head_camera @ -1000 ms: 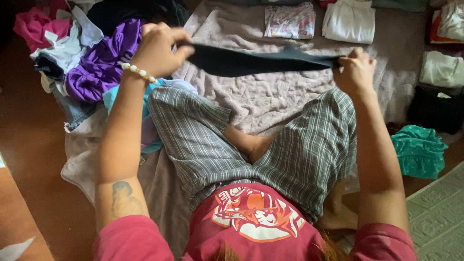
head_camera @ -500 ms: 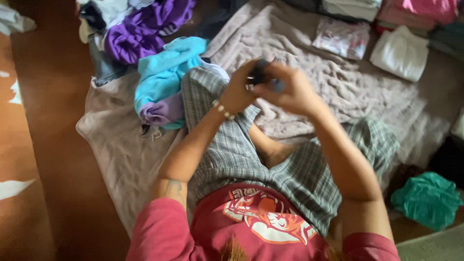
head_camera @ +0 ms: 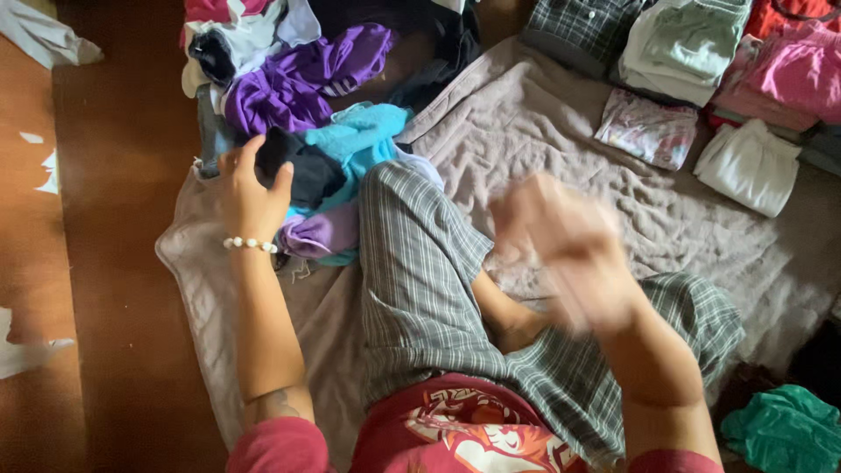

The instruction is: The person sits cross-legged on a bed and folds various clothing items by hand, including jeans, shorts, a hoodie, and a child's shirt. Each item is smoothed, folded, and placed into a growing stack on the bed.

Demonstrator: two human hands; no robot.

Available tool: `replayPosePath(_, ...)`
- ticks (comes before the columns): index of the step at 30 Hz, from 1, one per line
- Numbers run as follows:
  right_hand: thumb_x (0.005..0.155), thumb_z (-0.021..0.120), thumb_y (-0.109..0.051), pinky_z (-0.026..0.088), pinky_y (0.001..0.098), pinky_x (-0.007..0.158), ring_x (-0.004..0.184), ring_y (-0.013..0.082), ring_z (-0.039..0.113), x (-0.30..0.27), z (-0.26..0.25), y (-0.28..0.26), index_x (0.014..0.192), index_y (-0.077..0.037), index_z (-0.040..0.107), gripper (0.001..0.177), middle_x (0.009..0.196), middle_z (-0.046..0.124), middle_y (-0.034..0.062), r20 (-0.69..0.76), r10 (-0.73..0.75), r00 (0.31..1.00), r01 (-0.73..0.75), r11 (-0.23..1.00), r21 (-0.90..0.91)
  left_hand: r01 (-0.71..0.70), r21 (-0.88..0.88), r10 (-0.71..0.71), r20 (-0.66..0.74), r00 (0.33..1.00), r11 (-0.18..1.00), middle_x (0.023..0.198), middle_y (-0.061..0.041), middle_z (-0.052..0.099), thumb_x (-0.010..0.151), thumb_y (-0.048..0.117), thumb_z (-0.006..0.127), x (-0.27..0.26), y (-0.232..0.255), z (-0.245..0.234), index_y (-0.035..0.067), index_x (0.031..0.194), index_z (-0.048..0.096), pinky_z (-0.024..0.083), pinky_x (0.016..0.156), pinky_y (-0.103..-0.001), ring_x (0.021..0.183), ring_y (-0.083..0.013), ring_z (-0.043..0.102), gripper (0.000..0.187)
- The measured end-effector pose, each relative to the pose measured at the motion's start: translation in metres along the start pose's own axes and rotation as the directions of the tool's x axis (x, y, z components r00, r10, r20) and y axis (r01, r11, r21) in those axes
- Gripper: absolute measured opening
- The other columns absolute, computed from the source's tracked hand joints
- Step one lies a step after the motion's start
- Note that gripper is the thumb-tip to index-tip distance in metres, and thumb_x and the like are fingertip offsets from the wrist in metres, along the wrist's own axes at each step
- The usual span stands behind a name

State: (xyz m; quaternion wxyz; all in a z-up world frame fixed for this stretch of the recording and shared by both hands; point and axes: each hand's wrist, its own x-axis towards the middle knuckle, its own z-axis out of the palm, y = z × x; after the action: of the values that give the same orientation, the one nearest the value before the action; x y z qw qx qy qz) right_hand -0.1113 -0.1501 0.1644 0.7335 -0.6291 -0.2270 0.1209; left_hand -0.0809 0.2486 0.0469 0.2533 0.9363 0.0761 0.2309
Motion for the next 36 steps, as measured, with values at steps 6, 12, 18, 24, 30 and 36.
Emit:
replayPosePath(6, 0.113, 0.036, -0.032, 0.041, 0.076, 0.097, 0.091, 0.0485, 0.063, 0.002, 0.015, -0.059, 0.095, -0.005, 0.056, 0.038, 0.097, 0.059, 0.0224, 0.622, -0.561, 0.546, 0.019, 0.751, 0.66, -0.126, -0.201, 0.123, -0.028, 0.992, 0.971, 0.119, -0.019, 0.065, 0.093, 0.016, 0.08, 0.014, -0.007, 0.075, 0.003, 0.127, 0.066, 0.048, 0.103, -0.046, 0.117, -0.0384, 0.059, 0.039)
replayPosePath(12, 0.113, 0.028, -0.041, 0.037, 0.0637, 0.09, 0.085, 0.0387, 0.051, 0.019, 0.011, -0.055, 0.092, -0.006, 0.05, 0.046, 0.096, 0.045, 0.0147, 0.598, -0.527, 0.604, -0.027, 0.736, 0.676, -0.217, -0.33, 0.206, -0.068, 0.976, 0.919, 0.116, -0.014, 0.068, 0.085, 0.016, 0.085, 0.068, 0.029, 0.215, 0.007, 0.113, 0.072, 0.047, 0.103, -0.046, 0.114, -0.0362, 0.061, 0.032)
replayPosePath(18, 0.108, 0.038, -0.028, 0.044, 0.0594, 0.067, 0.056, 0.0262, 0.059, 0.013, 0.006, -0.051, 0.075, -0.017, 0.048, 0.036, 0.07, 0.043, 0.0022, 0.115, -0.54, 0.834, 0.34, 0.666, 0.663, -0.006, -0.037, 0.01, 0.12, 0.993, 0.999, 0.13, -0.019, 0.058, 0.071, 0.026, 0.086, 0.111, 0.041, 0.354, 0.016, 0.126, 0.063, 0.046, 0.092, -0.059, 0.124, -0.0459, 0.051, 0.061)
replayPosePath(24, 0.106, 0.05, -0.03, 0.055, 0.044, 0.076, 0.069, 0.0212, 0.061, 0.011, -0.034, -0.017, 0.083, -0.011, 0.056, 0.031, 0.078, 0.057, 0.0034, -0.108, -0.376, 0.92, 0.391, 0.871, 0.297, 0.186, 0.051, -0.192, 0.343, 0.919, 0.981, 0.133, -0.016, 0.064, 0.09, 0.031, 0.075, 0.124, 0.012, 0.425, 0.021, 0.133, 0.061, 0.04, 0.1, -0.06, 0.126, -0.0396, 0.057, 0.047)
replayPosePath(30, 0.111, 0.064, -0.016, 0.057, 0.0312, 0.084, 0.093, 0.0158, 0.066, 0.084, -0.117, 0.084, 0.118, -0.004, 0.072, 0.017, 0.105, 0.071, 0.0098, -0.172, -0.178, 0.969, 0.198, 0.974, 0.111, -0.004, -0.671, -0.038, -0.048, 0.998, 0.741, 0.114, -0.019, 0.071, 0.109, 0.023, 0.057, 0.13, 0.038, 0.351, 0.003, 0.13, 0.056, 0.053, 0.091, -0.04, 0.102, -0.0341, 0.068, 0.029)
replayPosePath(36, 0.103, 0.054, -0.034, 0.052, 0.0352, 0.092, 0.098, 0.0165, 0.065, 0.143, -0.154, 0.188, 0.13, -0.008, 0.062, 0.039, 0.109, 0.07, 0.0067, -0.33, 0.456, 0.826, -0.335, 0.869, 0.364, -0.138, -0.726, 0.249, 0.048, 0.967, 0.674, 0.086, -0.014, 0.058, 0.109, 0.019, 0.058, 0.067, 0.142, 0.254, 0.002, 0.096, 0.056, 0.05, 0.079, -0.038, 0.08, -0.0282, 0.058, 0.021)
